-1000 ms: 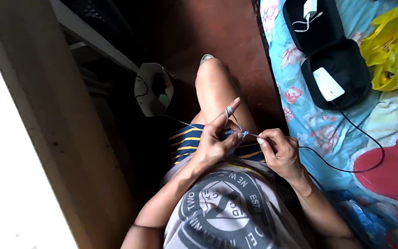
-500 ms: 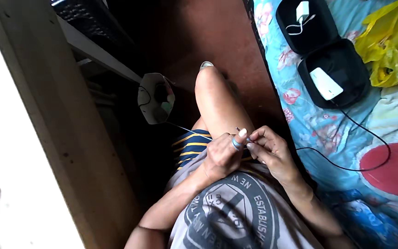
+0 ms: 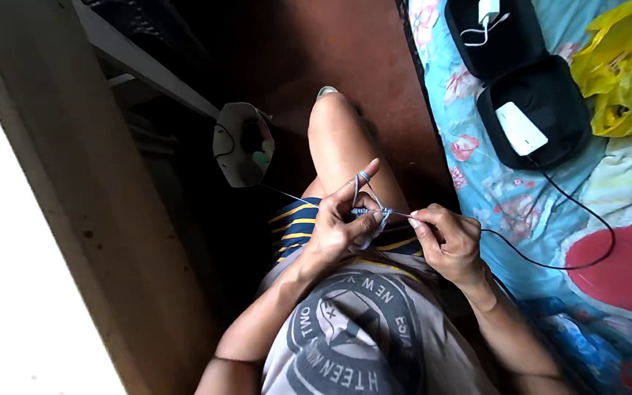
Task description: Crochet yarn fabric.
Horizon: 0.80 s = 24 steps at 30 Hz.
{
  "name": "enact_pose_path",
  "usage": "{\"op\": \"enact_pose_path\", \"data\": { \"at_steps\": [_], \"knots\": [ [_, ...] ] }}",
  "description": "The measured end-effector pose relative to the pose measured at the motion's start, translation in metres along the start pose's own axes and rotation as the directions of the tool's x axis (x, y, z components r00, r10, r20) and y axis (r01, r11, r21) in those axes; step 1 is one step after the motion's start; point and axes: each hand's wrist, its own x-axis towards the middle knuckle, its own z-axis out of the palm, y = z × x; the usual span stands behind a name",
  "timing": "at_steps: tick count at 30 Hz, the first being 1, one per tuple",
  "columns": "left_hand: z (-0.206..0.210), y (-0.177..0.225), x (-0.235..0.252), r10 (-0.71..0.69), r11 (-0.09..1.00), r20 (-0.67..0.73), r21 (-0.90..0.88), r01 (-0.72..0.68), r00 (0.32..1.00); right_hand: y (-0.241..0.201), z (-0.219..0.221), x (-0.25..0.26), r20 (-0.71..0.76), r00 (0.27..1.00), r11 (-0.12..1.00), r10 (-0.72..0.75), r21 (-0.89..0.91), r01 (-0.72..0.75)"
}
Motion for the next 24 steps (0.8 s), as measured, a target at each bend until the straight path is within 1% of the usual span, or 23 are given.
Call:
{"op": "enact_pose_path", "data": {
  "at_steps": [7,10,13,20,24],
  "knots": [
    [-0.01,0.001,0.001,-0.106,0.991,0.023,-0.076,0.108,0.994,0.002,-0.001,-0.001,0.032,0.999,1.0,-0.026,0.002,0.026],
    [-0.011,0.0,0.002,-0.153,0.969,0.049,-0.187,0.159,0.987,0.002,-0.002,-0.001,0.046,0.998,1.0,-0.03,0.01,0.029],
    [-0.012,0.0,0.003,-0.196,0.943,0.064,-0.262,0.206,0.978,0.002,-0.003,-0.001,0.065,0.998,0.999,-0.026,0.034,0.024],
    [-0.016,-0.002,0.003,-0.221,0.916,0.099,-0.321,0.241,0.97,0.003,-0.005,-0.001,0.09,0.996,0.995,-0.028,0.097,0.019],
    [-0.014,-0.003,0.003,-0.223,0.914,0.105,-0.323,0.245,0.969,0.003,-0.005,-0.001,0.104,0.995,0.983,0.015,0.18,-0.034]
  ]
}}
